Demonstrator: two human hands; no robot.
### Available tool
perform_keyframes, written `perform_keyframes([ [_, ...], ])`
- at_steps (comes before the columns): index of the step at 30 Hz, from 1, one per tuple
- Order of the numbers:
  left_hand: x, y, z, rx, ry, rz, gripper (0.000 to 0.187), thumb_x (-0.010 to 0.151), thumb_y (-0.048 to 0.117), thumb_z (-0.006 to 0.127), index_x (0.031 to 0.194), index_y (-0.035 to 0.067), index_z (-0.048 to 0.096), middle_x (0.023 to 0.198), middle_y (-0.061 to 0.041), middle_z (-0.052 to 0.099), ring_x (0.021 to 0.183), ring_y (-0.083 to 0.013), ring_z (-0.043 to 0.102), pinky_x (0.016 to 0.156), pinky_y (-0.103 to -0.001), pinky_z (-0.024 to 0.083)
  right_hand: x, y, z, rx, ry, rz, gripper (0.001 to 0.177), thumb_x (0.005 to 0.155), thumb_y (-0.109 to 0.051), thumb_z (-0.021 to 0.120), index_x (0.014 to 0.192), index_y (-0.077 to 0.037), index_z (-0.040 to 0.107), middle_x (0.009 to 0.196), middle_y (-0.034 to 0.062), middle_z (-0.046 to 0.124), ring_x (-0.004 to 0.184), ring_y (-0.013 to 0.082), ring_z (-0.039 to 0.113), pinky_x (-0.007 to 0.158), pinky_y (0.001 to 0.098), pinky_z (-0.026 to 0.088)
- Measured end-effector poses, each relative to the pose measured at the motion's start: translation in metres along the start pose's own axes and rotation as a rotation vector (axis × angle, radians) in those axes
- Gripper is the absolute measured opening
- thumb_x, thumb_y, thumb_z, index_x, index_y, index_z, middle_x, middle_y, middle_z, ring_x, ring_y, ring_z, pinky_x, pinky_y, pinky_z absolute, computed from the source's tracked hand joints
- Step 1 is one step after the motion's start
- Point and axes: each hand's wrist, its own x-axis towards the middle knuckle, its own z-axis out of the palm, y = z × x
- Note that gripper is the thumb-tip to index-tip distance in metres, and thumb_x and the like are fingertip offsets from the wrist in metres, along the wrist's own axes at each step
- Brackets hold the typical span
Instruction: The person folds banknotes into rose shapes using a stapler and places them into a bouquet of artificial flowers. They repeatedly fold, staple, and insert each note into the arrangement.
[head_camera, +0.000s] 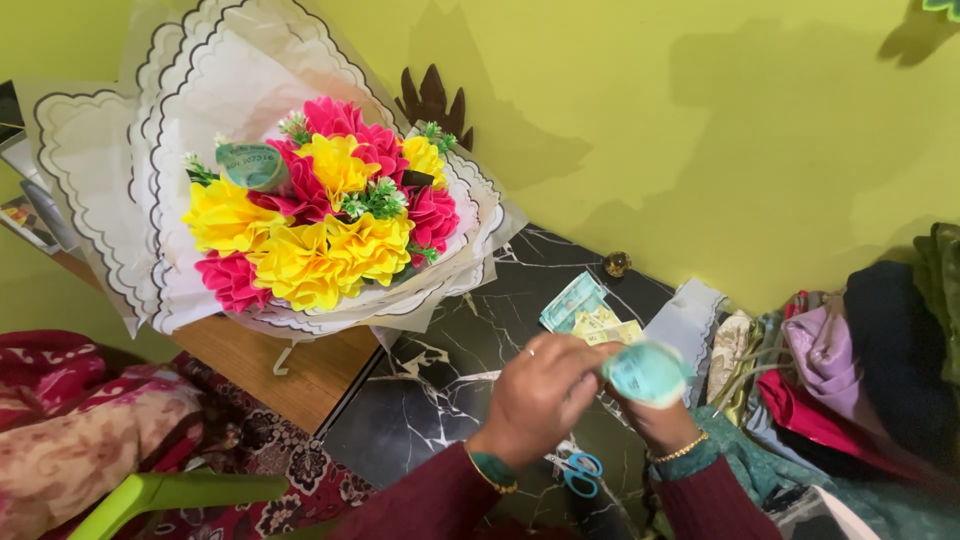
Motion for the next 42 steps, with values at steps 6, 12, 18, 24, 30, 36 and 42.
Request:
perform_keyframes([
  [6, -0.001, 0.008, 0.0, -0.001, 0.08, 0.091, 0.032, 0.082, -0.001, 0.077, 0.112, 0.007, 0.072, 0.108, -0.008, 0.068, 0.098, -0.0282, 0.07, 0.083, -0.038, 0.06, 0.006, -0.003, -0.009, 0.088, -0.075, 0.117, 0.035, 0.088, -0.002, 0.072, 0.121, 0.004, 0.066, 0.12, 0.0152, 0.071, 0.107, 0.0213, 0.07, 0.09, 0.0313, 0.058],
  [12, -0.007, 0.004, 0.006, -0.086, 0.076, -0.087, 0.029, 0.079, 0.0, 0.081, 0.107, 0.004, 0.071, 0.106, -0.009, 0.068, 0.096, -0.0267, 0.069, 0.081, -0.037, 0.058, 0.002, -0.016, 0.01, 0.121, -0.085, 0.094, 0.04, 0.087, 0.0, 0.077, 0.125, 0.006, 0.066, 0.112, 0.0174, 0.073, 0.099, 0.0255, 0.072, 0.088, 0.0372, 0.059],
  [18, -0.012, 0.001, 0.012, -0.188, 0.123, -0.263, 0.024, 0.081, -0.001, 0.079, 0.103, 0.002, 0.07, 0.108, -0.01, 0.068, 0.094, -0.0264, 0.071, 0.08, -0.036, 0.058, 0.001, -0.019, 0.018, 0.117, -0.035, 0.036, 0.036, 0.094, -0.008, 0.071, 0.127, 0.004, 0.065, 0.119, 0.0118, 0.072, 0.11, 0.0203, 0.068, 0.099, 0.0369, 0.054],
  [24, -0.013, 0.0, 0.014, -0.169, 0.142, -0.235, 0.023, 0.081, -0.001, 0.079, 0.101, 0.002, 0.069, 0.107, -0.011, 0.068, 0.095, -0.0261, 0.07, 0.08, -0.036, 0.058, 0.001, -0.018, 0.026, 0.167, -0.003, 0.017, 0.036, 0.093, -0.005, 0.073, 0.127, 0.004, 0.065, 0.118, 0.0129, 0.072, 0.109, 0.0217, 0.068, 0.098, 0.0379, 0.053],
  [30, -0.011, -0.001, 0.013, -0.206, 0.164, -0.274, 0.02, 0.083, -0.001, 0.077, 0.101, 0.003, 0.069, 0.102, -0.009, 0.069, 0.091, -0.0246, 0.07, 0.078, -0.035, 0.057, 0.003, -0.021, 0.032, 0.069, 0.053, 0.054, 0.036, 0.093, -0.005, 0.07, 0.127, 0.004, 0.066, 0.118, 0.0111, 0.072, 0.108, 0.0192, 0.067, 0.096, 0.0365, 0.054],
  [36, -0.012, -0.005, 0.014, -0.196, 0.171, -0.296, 0.016, 0.087, 0.001, 0.075, 0.102, 0.003, 0.07, 0.103, -0.009, 0.069, 0.091, -0.0243, 0.071, 0.079, -0.035, 0.057, 0.003, -0.01, 0.036, 0.096, 0.092, 0.006, 0.036, 0.093, -0.004, 0.07, 0.128, 0.004, 0.065, 0.121, 0.0111, 0.071, 0.112, 0.0194, 0.066, 0.099, 0.0368, 0.053],
  [42, -0.015, -0.02, 0.009, -0.079, 0.175, -0.231, 0.019, 0.083, 0.001, 0.071, 0.102, 0.004, 0.069, 0.11, -0.012, 0.071, 0.098, -0.0307, 0.072, 0.086, -0.039, 0.058, 0.02, 0.007, 0.011, -0.103, -0.079, 0.324, 0.042, 0.089, -0.009, 0.069, 0.13, -0.006, 0.064, 0.126, 0.0057, 0.069, 0.113, 0.0153, 0.064, 0.098, 0.0332, 0.052],
])
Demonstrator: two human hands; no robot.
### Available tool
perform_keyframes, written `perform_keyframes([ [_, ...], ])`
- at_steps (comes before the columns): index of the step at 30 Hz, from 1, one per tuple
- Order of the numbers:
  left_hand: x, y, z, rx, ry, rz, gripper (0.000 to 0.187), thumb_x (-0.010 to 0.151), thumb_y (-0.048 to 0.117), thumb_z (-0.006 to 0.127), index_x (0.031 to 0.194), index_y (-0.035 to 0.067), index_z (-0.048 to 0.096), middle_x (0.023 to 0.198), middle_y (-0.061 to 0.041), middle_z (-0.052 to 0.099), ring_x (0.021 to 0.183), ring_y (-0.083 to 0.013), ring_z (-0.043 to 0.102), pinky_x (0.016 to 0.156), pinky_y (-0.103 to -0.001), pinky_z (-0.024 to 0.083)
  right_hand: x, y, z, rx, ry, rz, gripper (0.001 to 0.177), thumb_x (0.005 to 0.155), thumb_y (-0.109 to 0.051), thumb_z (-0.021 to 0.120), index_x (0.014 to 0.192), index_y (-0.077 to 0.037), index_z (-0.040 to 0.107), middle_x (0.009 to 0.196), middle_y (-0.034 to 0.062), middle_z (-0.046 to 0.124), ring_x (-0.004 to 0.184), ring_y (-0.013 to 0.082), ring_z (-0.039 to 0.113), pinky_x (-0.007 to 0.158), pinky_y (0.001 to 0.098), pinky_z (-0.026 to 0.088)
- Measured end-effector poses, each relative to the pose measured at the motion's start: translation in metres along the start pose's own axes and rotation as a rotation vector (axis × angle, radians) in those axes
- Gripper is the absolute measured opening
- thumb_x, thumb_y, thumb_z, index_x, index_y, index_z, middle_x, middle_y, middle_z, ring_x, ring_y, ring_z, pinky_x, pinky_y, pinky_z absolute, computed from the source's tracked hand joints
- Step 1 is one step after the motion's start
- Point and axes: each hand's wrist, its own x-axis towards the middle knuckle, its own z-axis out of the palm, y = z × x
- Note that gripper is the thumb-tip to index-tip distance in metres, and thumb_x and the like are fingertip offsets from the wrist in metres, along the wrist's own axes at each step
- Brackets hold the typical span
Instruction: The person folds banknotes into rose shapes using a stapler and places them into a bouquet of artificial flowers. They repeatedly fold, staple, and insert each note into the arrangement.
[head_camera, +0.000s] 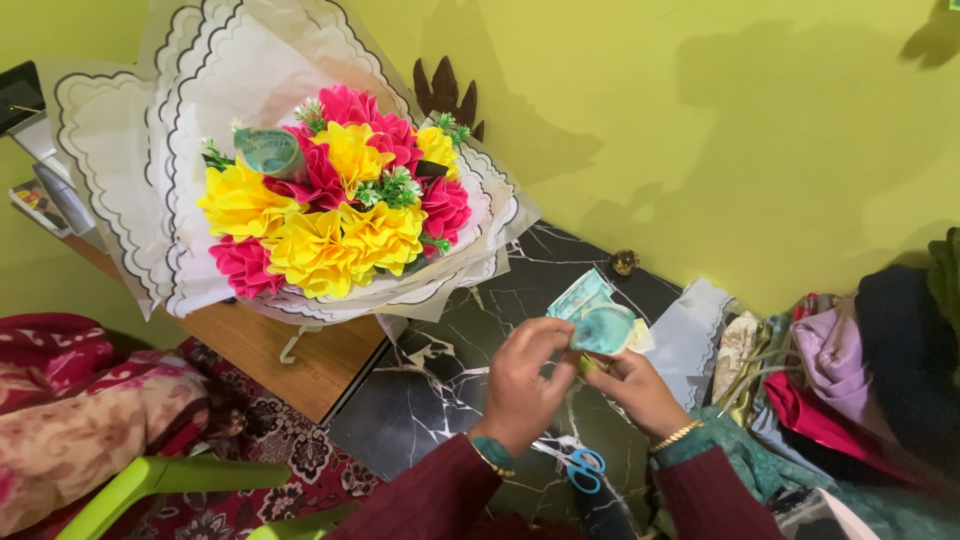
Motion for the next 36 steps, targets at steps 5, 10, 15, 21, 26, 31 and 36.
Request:
perform_keyframes([
  [5, -0.004, -0.015, -0.004, 0.053, -0.025, -0.034, 0.017, 0.089, 0.002, 0.07, 0.104, 0.002, 0.062, 0.119, -0.011, 0.073, 0.101, -0.0327, 0.072, 0.086, -0.041, 0.058, 0.019, 0.051, 0.018, -0.699, 0.194, 0.06, 0.047, 0.083, -0.017, 0.08, 0.127, -0.011, 0.066, 0.12, 0.0104, 0.069, 0.111, 0.0243, 0.066, 0.097, 0.0363, 0.051],
  [10, -0.014, -0.025, -0.011, 0.123, -0.055, 0.002, 0.022, 0.086, 0.0, 0.069, 0.104, 0.002, 0.056, 0.12, -0.011, 0.072, 0.098, -0.0344, 0.07, 0.081, -0.042, 0.057, 0.014, 0.09, 0.025, -1.136, 0.2, 0.049, 0.048, 0.076, -0.021, 0.084, 0.121, -0.012, 0.07, 0.113, 0.0132, 0.07, 0.111, 0.0335, 0.063, 0.098, 0.0431, 0.049],
  [15, -0.022, -0.032, -0.017, 0.11, -0.019, 0.014, 0.023, 0.084, -0.001, 0.069, 0.099, 0.004, 0.051, 0.12, -0.013, 0.07, 0.104, -0.0357, 0.068, 0.087, -0.044, 0.055, 0.015, 0.101, 0.026, -1.075, 0.213, 0.016, 0.05, 0.072, -0.018, 0.086, 0.119, -0.011, 0.07, 0.114, 0.0147, 0.07, 0.11, 0.0355, 0.063, 0.096, 0.0438, 0.05],
  [21, -0.025, -0.038, -0.016, 0.035, 0.012, -0.077, 0.03, 0.085, -0.001, 0.07, 0.103, 0.004, 0.047, 0.117, -0.014, 0.069, 0.102, -0.0341, 0.069, 0.087, -0.043, 0.054, 0.022, 0.015, 0.047, -0.069, 0.146, -0.025, 0.051, 0.087, -0.008, 0.079, 0.134, 0.002, 0.061, 0.119, 0.0152, 0.07, 0.108, 0.026, 0.064, 0.091, 0.0415, 0.054],
  [26, -0.026, -0.026, -0.015, 0.09, -0.048, -0.064, 0.028, 0.082, 0.0, 0.073, 0.099, 0.005, 0.051, 0.116, -0.014, 0.069, 0.103, -0.0363, 0.067, 0.087, -0.045, 0.054, -0.006, -0.1, 0.074, -0.178, 0.006, -0.278, 0.082, 0.068, -0.004, 0.084, 0.142, -0.005, 0.049, 0.124, 0.0045, 0.066, 0.105, 0.0113, 0.064, 0.09, 0.0276, 0.053],
  [31, -0.02, -0.003, -0.032, 0.099, -0.083, 0.026, 0.027, 0.084, 0.002, 0.073, 0.101, 0.005, 0.052, 0.118, -0.014, 0.067, 0.107, -0.036, 0.066, 0.089, -0.044, 0.054, -0.027, -0.146, 0.106, -0.374, 0.217, -0.288, 0.039, 0.08, -0.004, 0.082, 0.116, 0.001, 0.069, 0.101, 0.0069, 0.077, 0.09, 0.012, 0.07, 0.08, 0.0278, 0.056],
  [36, -0.005, 0.025, -0.062, 0.174, -0.088, 0.178, 0.028, 0.092, 0.003, 0.072, 0.114, 0.006, 0.055, 0.121, -0.012, 0.066, 0.108, -0.0338, 0.068, 0.09, -0.041, 0.057, -0.032, -0.18, 0.113, -0.325, 0.263, -0.319, 0.032, 0.082, -0.002, 0.079, 0.112, 0.002, 0.068, 0.099, 0.0081, 0.076, 0.086, 0.0122, 0.069, 0.076, 0.0278, 0.055],
])
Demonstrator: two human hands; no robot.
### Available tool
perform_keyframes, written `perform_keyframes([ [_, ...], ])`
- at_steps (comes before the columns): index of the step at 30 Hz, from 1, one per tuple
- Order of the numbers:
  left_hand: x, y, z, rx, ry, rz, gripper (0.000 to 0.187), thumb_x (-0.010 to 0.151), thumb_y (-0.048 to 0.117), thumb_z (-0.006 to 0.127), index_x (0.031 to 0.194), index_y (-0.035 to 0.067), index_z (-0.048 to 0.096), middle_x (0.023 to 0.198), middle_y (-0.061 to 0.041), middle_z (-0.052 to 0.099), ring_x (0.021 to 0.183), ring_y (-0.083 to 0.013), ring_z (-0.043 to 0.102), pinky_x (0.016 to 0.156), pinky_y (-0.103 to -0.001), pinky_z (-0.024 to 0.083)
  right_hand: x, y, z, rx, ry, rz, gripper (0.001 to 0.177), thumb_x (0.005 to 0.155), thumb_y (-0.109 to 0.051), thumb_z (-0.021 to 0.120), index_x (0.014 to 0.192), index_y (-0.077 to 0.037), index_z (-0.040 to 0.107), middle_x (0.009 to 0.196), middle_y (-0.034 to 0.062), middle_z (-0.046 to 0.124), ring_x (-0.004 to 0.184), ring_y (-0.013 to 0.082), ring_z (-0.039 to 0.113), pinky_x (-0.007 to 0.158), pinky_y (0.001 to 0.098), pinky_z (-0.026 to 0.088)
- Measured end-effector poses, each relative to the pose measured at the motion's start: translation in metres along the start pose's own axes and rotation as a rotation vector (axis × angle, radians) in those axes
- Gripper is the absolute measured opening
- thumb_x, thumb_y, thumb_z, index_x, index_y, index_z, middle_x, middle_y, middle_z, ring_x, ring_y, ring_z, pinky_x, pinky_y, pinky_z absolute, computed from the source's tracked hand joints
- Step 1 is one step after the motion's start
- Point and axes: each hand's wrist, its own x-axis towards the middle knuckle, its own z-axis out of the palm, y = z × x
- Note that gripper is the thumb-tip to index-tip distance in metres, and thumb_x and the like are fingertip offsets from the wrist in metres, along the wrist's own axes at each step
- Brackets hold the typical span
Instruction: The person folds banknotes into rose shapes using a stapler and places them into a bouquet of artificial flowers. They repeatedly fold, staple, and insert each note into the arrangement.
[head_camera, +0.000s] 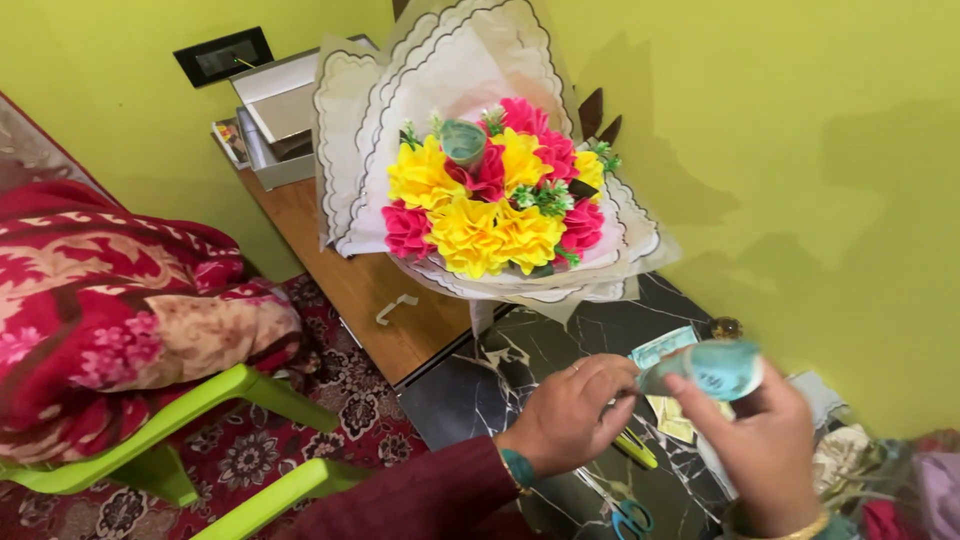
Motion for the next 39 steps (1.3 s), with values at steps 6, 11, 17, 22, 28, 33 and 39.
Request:
perform_keyframes([
  [6, 0.04, 0.009, -0.093, 0.219, 0.069, 0.201, 0.037, 0.094, 0.005, 0.074, 0.126, 0.003, 0.054, 0.119, -0.011, 0.066, 0.094, -0.0307, 0.067, 0.08, -0.04, 0.057, 0.05, -0.08, -0.002, 0.05, -0.085, -0.183, 0.023, 0.092, -0.002, 0.074, 0.111, 0.005, 0.064, 0.1, 0.0117, 0.074, 0.086, 0.0164, 0.07, 0.076, 0.03, 0.058],
  [11, 0.104, -0.017, -0.157, 0.559, -0.047, 0.143, 0.025, 0.094, 0.007, 0.065, 0.118, 0.006, 0.064, 0.114, -0.008, 0.065, 0.111, -0.0288, 0.061, 0.096, -0.041, 0.05, 0.12, -0.12, 0.034, -0.098, -0.166, -0.287, 0.029, 0.092, -0.007, 0.075, 0.117, 0.001, 0.064, 0.105, 0.0089, 0.073, 0.087, 0.0133, 0.07, 0.075, 0.0284, 0.057],
  [17, 0.143, -0.047, -0.153, 0.901, -0.291, 0.184, 0.04, 0.096, 0.041, 0.063, 0.113, 0.005, 0.068, 0.108, -0.008, 0.063, 0.112, -0.0266, 0.056, 0.107, -0.047, 0.036, 0.174, -0.117, 0.072, -0.141, -0.248, -0.311, 0.026, 0.091, -0.008, 0.078, 0.114, -0.001, 0.067, 0.104, 0.0059, 0.074, 0.09, 0.0094, 0.068, 0.08, 0.0252, 0.056],
  [22, 0.131, -0.059, -0.153, 0.737, -0.298, 0.202, 0.061, 0.092, 0.054, 0.064, 0.124, 0.003, 0.067, 0.109, -0.007, 0.064, 0.109, -0.0244, 0.057, 0.11, -0.049, 0.035, 0.198, -0.111, 0.077, -0.151, -0.281, -0.148, 0.028, 0.086, -0.008, 0.077, 0.112, -0.002, 0.068, 0.104, 0.0048, 0.075, 0.085, 0.0106, 0.067, 0.073, 0.0275, 0.055],
  [28, 0.112, -0.063, -0.161, 0.646, -0.333, 0.203, 0.062, 0.093, 0.053, 0.069, 0.135, 0.008, 0.062, 0.116, -0.006, 0.064, 0.114, -0.0241, 0.059, 0.108, -0.048, 0.04, 0.212, -0.096, 0.082, -0.18, -0.39, -0.014, 0.028, 0.082, -0.005, 0.077, 0.109, -0.003, 0.071, 0.101, 0.0057, 0.076, 0.092, 0.0118, 0.071, 0.082, 0.0293, 0.059],
  [33, 0.113, -0.069, -0.155, 0.739, -0.311, 0.234, 0.063, 0.092, 0.057, 0.066, 0.135, 0.01, 0.059, 0.12, -0.007, 0.063, 0.127, -0.0252, 0.057, 0.108, -0.047, 0.041, 0.219, -0.081, 0.087, -0.058, -0.484, 0.021, 0.03, 0.081, -0.002, 0.076, 0.111, -0.002, 0.069, 0.105, 0.0057, 0.075, 0.095, 0.0128, 0.073, 0.085, 0.0309, 0.06],
  [39, 0.117, -0.071, -0.152, 0.819, -0.367, 0.269, 0.065, 0.092, 0.061, 0.063, 0.133, 0.011, 0.06, 0.116, -0.007, 0.062, 0.13, -0.027, 0.055, 0.114, -0.047, 0.04, 0.217, -0.073, 0.079, -0.071, -0.445, 0.051, 0.031, 0.081, -0.001, 0.077, 0.111, -0.001, 0.069, 0.101, 0.0074, 0.074, 0.09, 0.0129, 0.07, 0.08, 0.0315, 0.058],
])
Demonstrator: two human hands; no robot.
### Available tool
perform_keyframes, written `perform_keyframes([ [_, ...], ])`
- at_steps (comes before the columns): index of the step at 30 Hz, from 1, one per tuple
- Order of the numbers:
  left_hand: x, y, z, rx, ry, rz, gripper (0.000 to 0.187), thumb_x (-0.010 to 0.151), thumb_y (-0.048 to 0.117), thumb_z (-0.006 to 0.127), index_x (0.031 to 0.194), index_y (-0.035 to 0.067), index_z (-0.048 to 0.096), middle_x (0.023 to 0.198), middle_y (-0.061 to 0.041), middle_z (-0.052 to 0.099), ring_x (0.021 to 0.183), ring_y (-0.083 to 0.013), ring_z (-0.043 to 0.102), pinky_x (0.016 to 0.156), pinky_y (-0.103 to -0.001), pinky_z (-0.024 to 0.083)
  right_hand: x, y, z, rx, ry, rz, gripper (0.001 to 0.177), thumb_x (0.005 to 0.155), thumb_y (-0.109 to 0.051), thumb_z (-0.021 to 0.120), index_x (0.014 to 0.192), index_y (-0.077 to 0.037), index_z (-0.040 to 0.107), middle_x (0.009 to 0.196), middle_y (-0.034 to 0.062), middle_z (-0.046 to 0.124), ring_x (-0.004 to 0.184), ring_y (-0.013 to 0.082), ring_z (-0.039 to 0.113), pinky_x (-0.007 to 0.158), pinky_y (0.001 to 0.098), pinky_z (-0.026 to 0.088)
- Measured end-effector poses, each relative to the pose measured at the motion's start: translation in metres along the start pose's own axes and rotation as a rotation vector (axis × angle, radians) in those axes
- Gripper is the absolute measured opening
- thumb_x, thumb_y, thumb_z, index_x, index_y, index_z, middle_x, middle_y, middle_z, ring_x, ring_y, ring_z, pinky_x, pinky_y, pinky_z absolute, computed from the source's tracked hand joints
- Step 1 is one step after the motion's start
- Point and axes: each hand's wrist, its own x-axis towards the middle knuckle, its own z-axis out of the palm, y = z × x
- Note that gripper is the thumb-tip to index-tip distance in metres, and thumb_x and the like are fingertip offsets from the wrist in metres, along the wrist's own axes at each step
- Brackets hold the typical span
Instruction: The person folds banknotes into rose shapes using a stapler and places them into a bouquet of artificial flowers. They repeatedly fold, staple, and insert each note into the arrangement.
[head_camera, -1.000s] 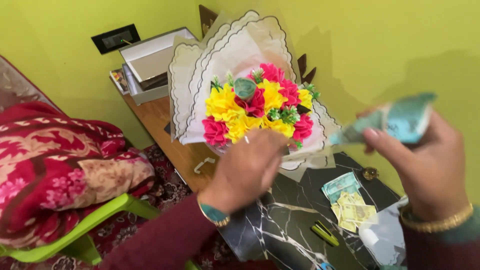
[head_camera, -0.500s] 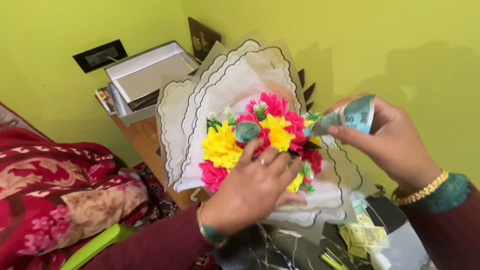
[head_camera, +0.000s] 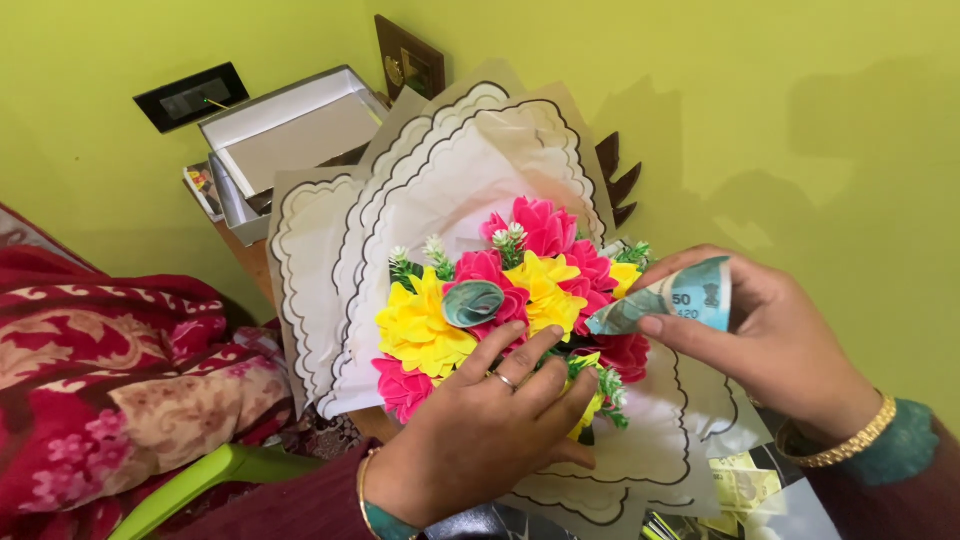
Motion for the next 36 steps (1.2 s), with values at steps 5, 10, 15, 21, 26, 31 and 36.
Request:
perform_keyframes([
  [5, -0.001, -0.003, 0.002, 0.08, 0.011, 0.073, 0.062, 0.096, 0.062, 0.06, 0.133, 0.012, 0.061, 0.117, -0.004, 0.061, 0.127, -0.0238, 0.055, 0.111, -0.043, 0.041, -0.012, 0.001, -0.001, 0.054, -0.063, -0.055, 0.032, 0.081, -0.002, 0.075, 0.112, -0.001, 0.069, 0.105, 0.0066, 0.075, 0.094, 0.0125, 0.071, 0.083, 0.0301, 0.059],
  [10, -0.005, -0.008, 0.002, 0.137, 0.036, 0.166, 0.06, 0.099, 0.06, 0.057, 0.135, 0.012, 0.063, 0.12, -0.002, 0.062, 0.122, -0.021, 0.054, 0.106, -0.04, 0.044, -0.009, 0.006, 0.009, 0.003, -0.169, 0.011, 0.029, 0.08, -0.004, 0.075, 0.109, -0.004, 0.072, 0.1, 0.005, 0.077, 0.091, 0.0117, 0.075, 0.081, 0.0295, 0.062],
  [15, -0.007, -0.011, 0.0, 0.114, 0.028, 0.204, 0.055, 0.101, 0.055, 0.058, 0.133, 0.011, 0.063, 0.116, -0.001, 0.063, 0.12, -0.0205, 0.055, 0.103, -0.035, 0.046, -0.001, 0.009, 0.013, -0.081, -0.096, -0.14, 0.025, 0.084, -0.003, 0.076, 0.109, -0.003, 0.073, 0.104, 0.0051, 0.075, 0.093, 0.0113, 0.07, 0.082, 0.0286, 0.058],
  [21, -0.004, -0.013, 0.0, 0.096, 0.041, 0.239, 0.049, 0.105, 0.051, 0.059, 0.13, 0.011, 0.065, 0.108, 0.0, 0.063, 0.109, -0.0179, 0.058, 0.1, -0.033, 0.048, -0.001, 0.004, 0.0, -0.165, -0.24, -0.233, 0.028, 0.08, -0.004, 0.077, 0.108, -0.006, 0.075, 0.104, 0.0052, 0.072, 0.096, 0.0156, 0.069, 0.085, 0.0325, 0.058],
  [26, -0.004, -0.014, 0.0, 0.098, 0.068, 0.248, 0.046, 0.105, 0.051, 0.059, 0.128, 0.011, 0.066, 0.104, 0.001, 0.063, 0.105, -0.0175, 0.06, 0.098, -0.033, 0.048, -0.002, 0.001, 0.003, -0.323, -0.339, -0.407, 0.031, 0.077, -0.003, 0.079, 0.107, -0.009, 0.076, 0.109, 0.0039, 0.073, 0.106, 0.0212, 0.066, 0.095, 0.0367, 0.054],
  [31, -0.008, -0.014, 0.003, 0.111, 0.098, 0.251, 0.046, 0.107, 0.053, 0.058, 0.128, 0.013, 0.066, 0.106, 0.001, 0.064, 0.105, -0.0168, 0.059, 0.098, -0.032, 0.047, 0.011, -0.001, 0.006, -0.375, -0.459, -0.421, 0.032, 0.077, -0.003, 0.078, 0.107, -0.01, 0.074, 0.107, 0.0031, 0.076, 0.107, 0.0216, 0.066, 0.094, 0.0343, 0.054],
  [36, -0.012, -0.016, 0.003, 0.099, 0.127, 0.253, 0.045, 0.106, 0.052, 0.06, 0.128, 0.014, 0.066, 0.11, 0.0, 0.066, 0.107, -0.0175, 0.06, 0.1, -0.031, 0.047, 0.024, -0.002, 0.011, -0.429, -0.562, -0.498, 0.037, 0.079, -0.005, 0.075, 0.115, -0.013, 0.075, 0.115, 0.0016, 0.07, 0.11, 0.0221, 0.068, 0.092, 0.0337, 0.053],
])
